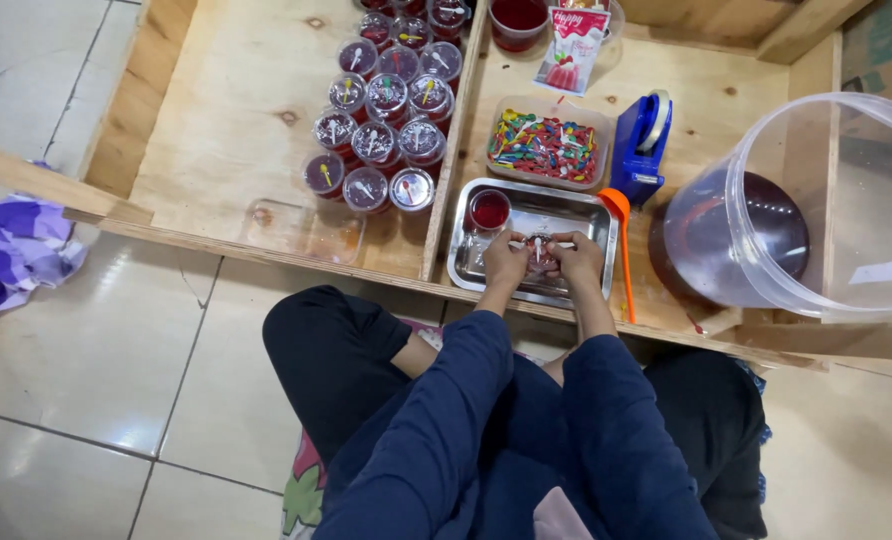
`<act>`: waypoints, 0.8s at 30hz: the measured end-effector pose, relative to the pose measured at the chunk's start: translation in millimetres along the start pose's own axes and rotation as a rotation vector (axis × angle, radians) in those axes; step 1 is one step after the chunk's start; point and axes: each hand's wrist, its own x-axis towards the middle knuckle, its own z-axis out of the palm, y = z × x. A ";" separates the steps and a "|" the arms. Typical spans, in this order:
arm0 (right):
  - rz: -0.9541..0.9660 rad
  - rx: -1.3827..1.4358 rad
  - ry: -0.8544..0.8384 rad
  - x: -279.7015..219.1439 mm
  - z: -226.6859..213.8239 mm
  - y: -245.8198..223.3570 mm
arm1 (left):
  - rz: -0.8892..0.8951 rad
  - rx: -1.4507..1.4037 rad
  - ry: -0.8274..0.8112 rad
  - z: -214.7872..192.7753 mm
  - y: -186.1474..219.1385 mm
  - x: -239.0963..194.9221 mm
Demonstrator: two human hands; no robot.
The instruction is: Filling small plastic cups with red jelly liquid using a ladle and then sealing them with plastic lids.
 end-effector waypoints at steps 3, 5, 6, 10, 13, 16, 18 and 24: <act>-0.083 -0.025 -0.001 -3.7 3.6 -19.5 | 0.015 -0.079 0.008 -19.0 21.6 -3.7; -0.095 0.021 -0.009 -11.9 6.2 -36.5 | 0.041 -0.120 0.006 -30.5 33.8 -8.5; -0.096 0.064 -0.013 -16.7 7.9 -44.5 | 0.059 -0.159 -0.002 -36.7 39.2 -11.3; -0.151 0.123 -0.059 -31.6 23.1 -67.7 | 0.062 -0.284 0.030 -71.5 57.7 -30.5; -0.204 0.130 -0.089 -44.8 41.5 -86.5 | 0.075 -0.376 0.051 -90.0 50.7 -22.6; -0.223 0.128 -0.144 -44.2 70.7 -88.6 | 0.106 -0.358 0.116 -118.2 47.5 -23.6; -0.264 0.162 -0.193 -32.7 93.5 -80.3 | 0.109 -0.517 0.173 -136.3 47.3 -27.0; -0.339 0.231 -0.247 -56.4 143.0 -100.8 | 0.085 -0.401 0.403 -178.6 37.5 -5.4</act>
